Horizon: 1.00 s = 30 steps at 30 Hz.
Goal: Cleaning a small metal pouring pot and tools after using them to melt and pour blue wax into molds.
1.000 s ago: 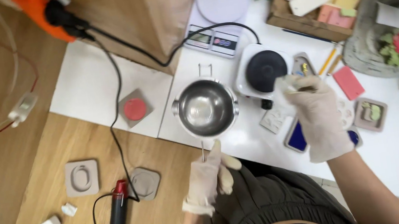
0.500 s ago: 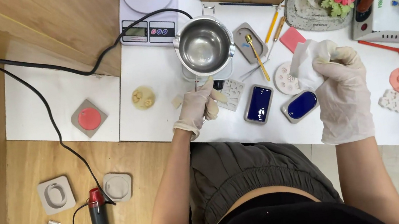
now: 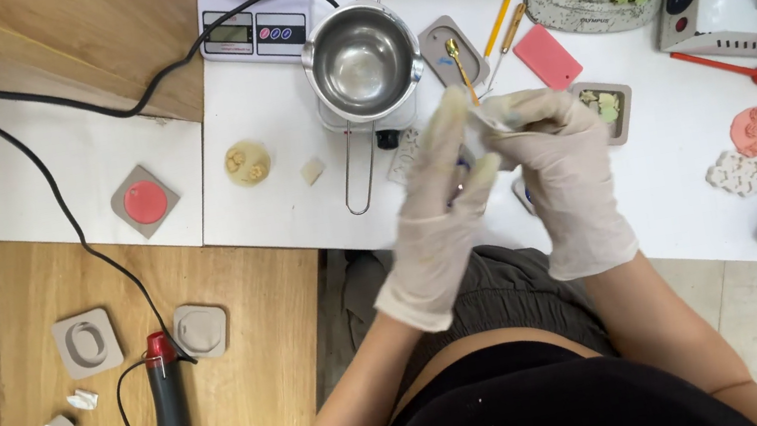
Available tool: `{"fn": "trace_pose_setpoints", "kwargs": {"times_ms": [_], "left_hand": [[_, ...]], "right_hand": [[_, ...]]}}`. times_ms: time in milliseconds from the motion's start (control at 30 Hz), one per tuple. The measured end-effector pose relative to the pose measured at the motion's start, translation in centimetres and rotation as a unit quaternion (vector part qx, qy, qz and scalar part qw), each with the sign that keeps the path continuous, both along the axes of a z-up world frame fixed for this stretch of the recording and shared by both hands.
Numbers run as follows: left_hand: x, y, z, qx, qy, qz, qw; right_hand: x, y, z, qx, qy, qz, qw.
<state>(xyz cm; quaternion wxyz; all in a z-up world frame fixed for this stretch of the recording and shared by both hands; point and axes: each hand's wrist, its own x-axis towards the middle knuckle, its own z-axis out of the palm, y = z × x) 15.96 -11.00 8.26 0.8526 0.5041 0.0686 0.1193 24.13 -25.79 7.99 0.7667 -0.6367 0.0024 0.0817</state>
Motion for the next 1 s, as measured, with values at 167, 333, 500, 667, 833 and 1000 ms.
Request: {"fn": "trace_pose_setpoints", "kwargs": {"times_ms": [167, 333, 500, 667, 833, 1000], "left_hand": [[2.0, -4.5, -2.6, -0.186, -0.060, 0.036, 0.980], [3.2, -4.1, -2.4, -0.009, -0.037, 0.071, 0.997], [3.3, -2.9, -4.9, 0.235, -0.139, 0.091, 0.958], [2.6, 0.7, -3.2, 0.373, -0.180, 0.035, 0.910], [1.1, 4.2, -2.2, 0.074, -0.139, 0.117, 0.980], [1.0, -2.7, -0.5, 0.142, -0.142, 0.103, 0.974]], "right_hand": [[-1.6, 2.2, 3.4, 0.131, 0.083, 0.024, 0.988], [-1.9, 1.1, 5.5, 0.298, 0.112, 0.084, 0.944], [0.0, -1.5, 6.1, 0.394, 0.213, 0.081, 0.890], [2.1, -3.9, 6.0, 0.446, 0.382, 0.164, 0.793], [2.9, -6.9, 6.3, 0.559, 0.450, 0.117, 0.687], [3.3, -6.7, 5.8, 0.590, 0.483, 0.154, 0.628]]}}
